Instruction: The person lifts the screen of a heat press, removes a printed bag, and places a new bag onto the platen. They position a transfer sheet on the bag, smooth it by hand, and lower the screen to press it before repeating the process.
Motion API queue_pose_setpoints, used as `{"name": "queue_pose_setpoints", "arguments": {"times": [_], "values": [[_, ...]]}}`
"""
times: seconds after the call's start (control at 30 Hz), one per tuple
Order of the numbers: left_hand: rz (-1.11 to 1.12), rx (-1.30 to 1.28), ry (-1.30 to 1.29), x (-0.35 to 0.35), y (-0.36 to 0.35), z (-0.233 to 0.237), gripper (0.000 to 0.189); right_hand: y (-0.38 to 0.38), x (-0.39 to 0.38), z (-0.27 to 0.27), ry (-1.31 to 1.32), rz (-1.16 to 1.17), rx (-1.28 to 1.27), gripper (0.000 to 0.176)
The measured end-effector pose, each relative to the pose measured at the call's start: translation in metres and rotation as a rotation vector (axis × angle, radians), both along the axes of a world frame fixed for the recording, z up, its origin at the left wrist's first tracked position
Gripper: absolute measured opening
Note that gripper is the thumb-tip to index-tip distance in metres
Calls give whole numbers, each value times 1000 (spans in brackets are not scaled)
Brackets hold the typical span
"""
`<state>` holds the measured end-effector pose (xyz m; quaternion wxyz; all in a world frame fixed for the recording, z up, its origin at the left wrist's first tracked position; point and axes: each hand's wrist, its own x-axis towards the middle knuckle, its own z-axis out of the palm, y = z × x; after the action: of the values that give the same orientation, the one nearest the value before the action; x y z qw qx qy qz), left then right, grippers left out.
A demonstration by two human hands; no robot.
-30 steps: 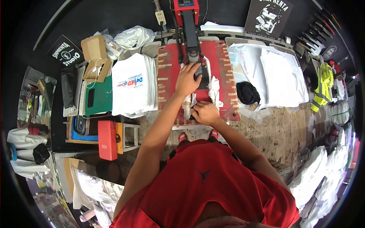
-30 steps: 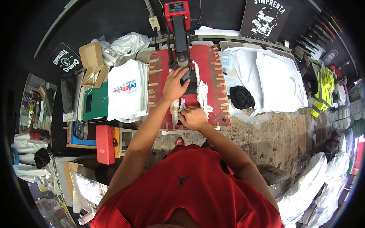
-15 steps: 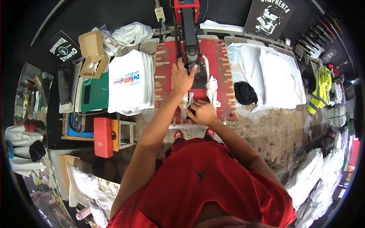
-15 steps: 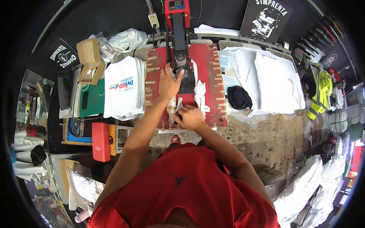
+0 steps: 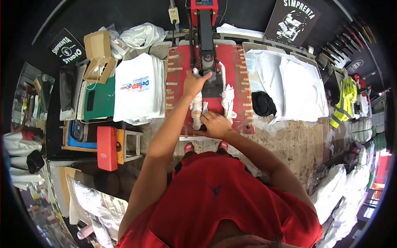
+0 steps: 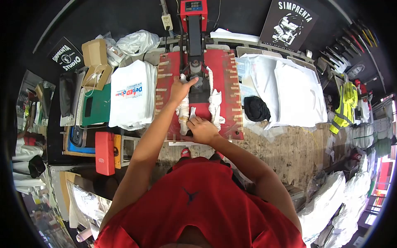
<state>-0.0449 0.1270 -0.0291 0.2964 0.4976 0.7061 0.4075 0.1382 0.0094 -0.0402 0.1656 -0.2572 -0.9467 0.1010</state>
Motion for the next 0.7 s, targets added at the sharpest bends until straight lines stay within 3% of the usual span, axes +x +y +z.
{"name": "queue_pose_setpoints", "arguments": {"times": [0.07, 0.17, 0.2, 0.27, 0.4, 0.43, 0.47, 0.53, 0.57, 0.6, 0.63, 0.67, 0.7], "values": [[27, -35, -50, -5, 11, -7, 101, 0, -1, -7, 32, -2, 44, 57], [-10, -203, -226, 1, -11, 52, 84, -2, 1, -6, -58, -18, -11, 60], [-20, -199, -223, 2, -10, 52, 84, -3, 1, -4, -55, -27, -7, 60], [30, -231, -222, 1, -5, 47, 76, -5, 0, -2, -96, -29, -3, 60], [-39, -255, -286, -6, 11, 25, 87, -2, 0, -11, -150, -18, 9, 66], [-84, -322, -363, -20, 39, -14, 87, -4, 1, -7, -111, -10, 52, 66], [-95, -327, -354, -18, 26, -2, 87, -13, 2, 3, -104, -24, 49, 66], [-125, -298, -23, -7, 3, 57, 78, -20, 3, 42, -170, -38, -37, 66], [-183, -261, 345, -8, 8, 72, 71, -25, 3, 45, 92, -53, 203, 68], [-193, -240, 459, -8, 12, 71, 70, -17, 4, 49, 26, -82, 247, 68], [-185, -253, 272, -12, 17, 56, 69, -26, 11, 51, -61, -120, 228, 67], [-157, -291, 20, -14, 14, 44, 71, -28, 3, 75, -158, -119, -94, 68], [-127, -283, -47, -14, 10, 47, 73, -28, 5, 68, -78, -63, -19, 68]]}}
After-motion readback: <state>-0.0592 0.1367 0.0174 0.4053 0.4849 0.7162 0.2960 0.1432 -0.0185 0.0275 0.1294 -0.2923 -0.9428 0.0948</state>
